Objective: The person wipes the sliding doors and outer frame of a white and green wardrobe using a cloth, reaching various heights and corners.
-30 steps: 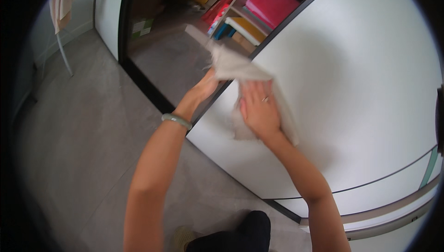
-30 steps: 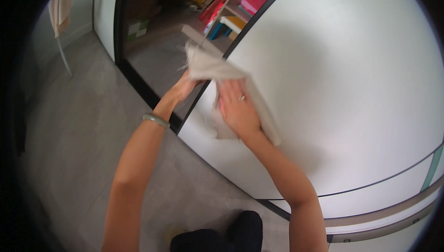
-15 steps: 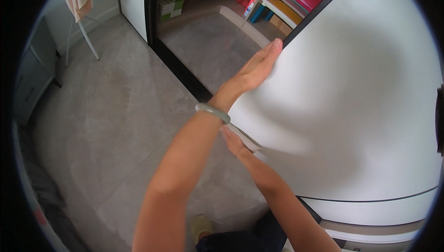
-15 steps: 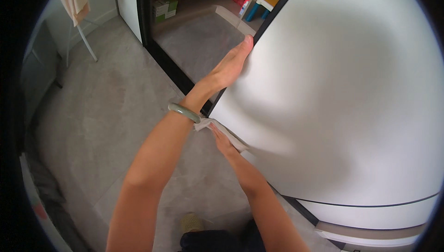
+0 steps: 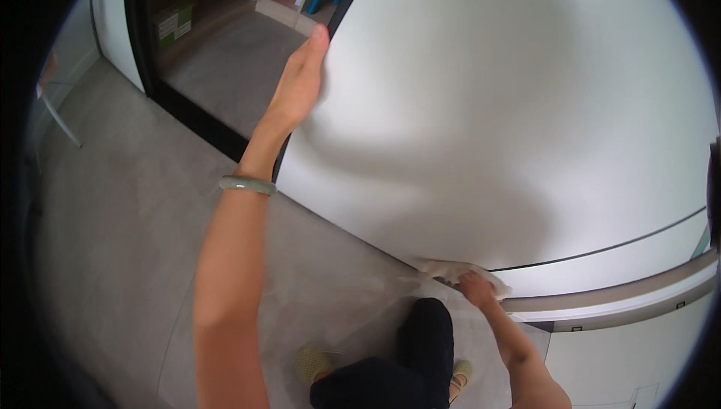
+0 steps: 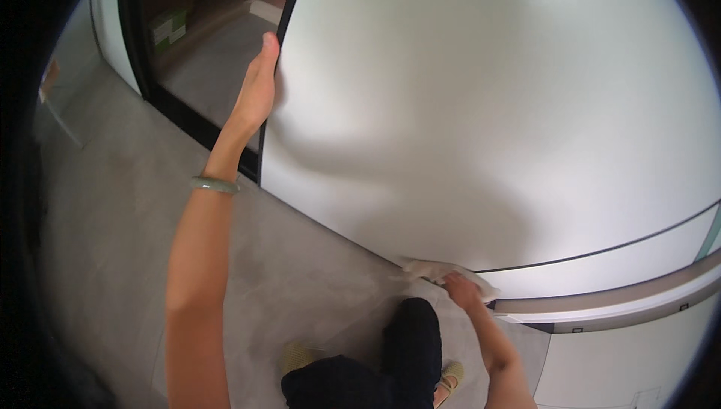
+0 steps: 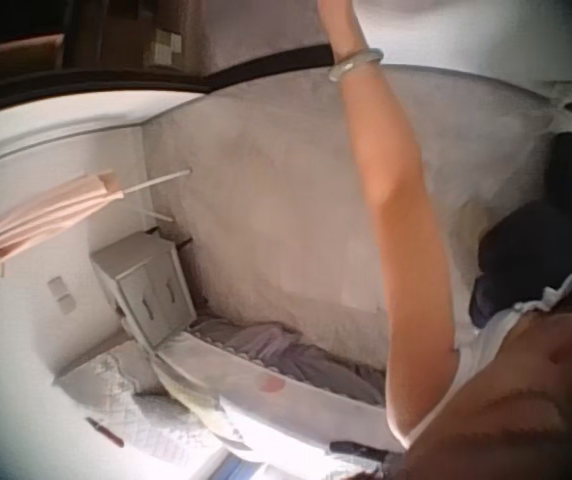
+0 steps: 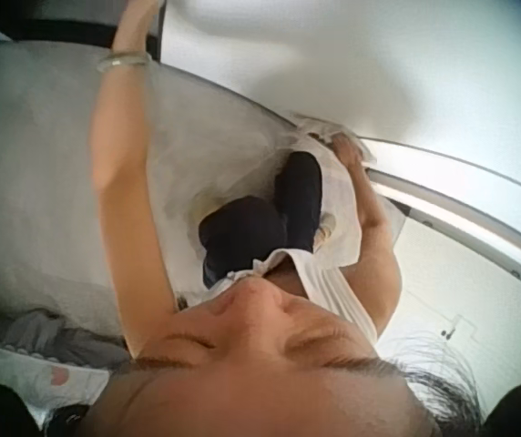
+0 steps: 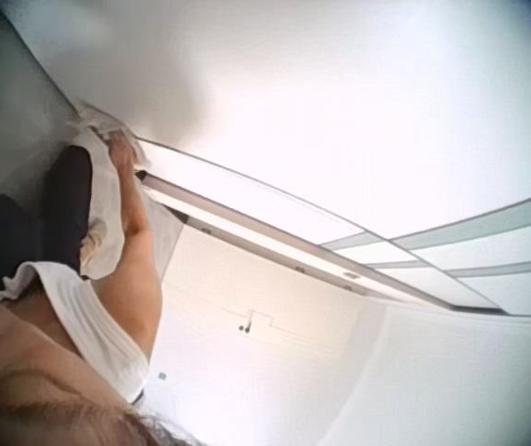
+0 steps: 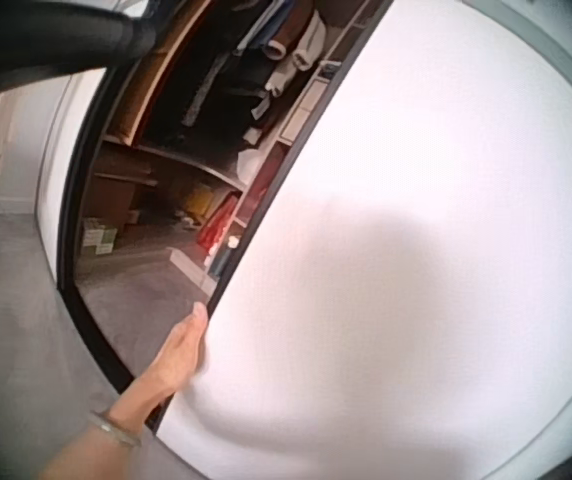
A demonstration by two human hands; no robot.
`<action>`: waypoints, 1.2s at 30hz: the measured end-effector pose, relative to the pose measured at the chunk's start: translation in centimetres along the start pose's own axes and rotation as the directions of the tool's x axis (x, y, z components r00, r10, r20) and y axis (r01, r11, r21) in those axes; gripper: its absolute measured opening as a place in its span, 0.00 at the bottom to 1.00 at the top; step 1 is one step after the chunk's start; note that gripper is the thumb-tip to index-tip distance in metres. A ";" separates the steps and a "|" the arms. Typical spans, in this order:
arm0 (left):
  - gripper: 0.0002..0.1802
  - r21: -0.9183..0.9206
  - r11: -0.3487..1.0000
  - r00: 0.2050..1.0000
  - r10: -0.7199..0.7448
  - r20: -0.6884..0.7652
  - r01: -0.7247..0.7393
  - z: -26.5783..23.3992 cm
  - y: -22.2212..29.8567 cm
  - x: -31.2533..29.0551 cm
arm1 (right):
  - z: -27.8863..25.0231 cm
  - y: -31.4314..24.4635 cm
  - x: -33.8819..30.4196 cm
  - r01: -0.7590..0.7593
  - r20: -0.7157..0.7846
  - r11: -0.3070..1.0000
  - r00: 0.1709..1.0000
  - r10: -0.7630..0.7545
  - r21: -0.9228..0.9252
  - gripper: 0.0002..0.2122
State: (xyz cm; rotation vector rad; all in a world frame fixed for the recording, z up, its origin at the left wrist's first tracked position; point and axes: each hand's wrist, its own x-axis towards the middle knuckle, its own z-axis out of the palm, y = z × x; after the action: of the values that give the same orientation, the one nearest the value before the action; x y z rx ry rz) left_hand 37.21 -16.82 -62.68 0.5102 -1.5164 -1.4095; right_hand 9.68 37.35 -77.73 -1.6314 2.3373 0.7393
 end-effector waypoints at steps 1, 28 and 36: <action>0.45 -0.004 1.000 1.000 0.005 -0.011 -0.005 0.0 0.1 0.1 | -3.1 1.2 -1.5 -0.072 0.068 0.990 0.994 0.081 -0.118 0.16; 0.38 -0.104 0.992 0.995 0.063 -0.078 -0.071 -0.1 1.0 0.4 | -76.0 -12.6 7.3 -0.429 -0.836 0.777 -0.084 -0.542 -0.461 0.27; 0.36 -0.143 0.986 0.996 0.083 -0.033 -0.087 -1.2 -0.9 1.8 | -69.7 -7.4 2.1 -0.551 -0.894 0.806 -0.221 -0.390 -0.216 0.23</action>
State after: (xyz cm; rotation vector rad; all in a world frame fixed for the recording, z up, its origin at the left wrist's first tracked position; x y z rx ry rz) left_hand 37.14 -19.13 -63.03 0.3699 -1.3863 -1.4280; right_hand 24.06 -1.40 -21.11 -3.3820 3.4246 -0.3363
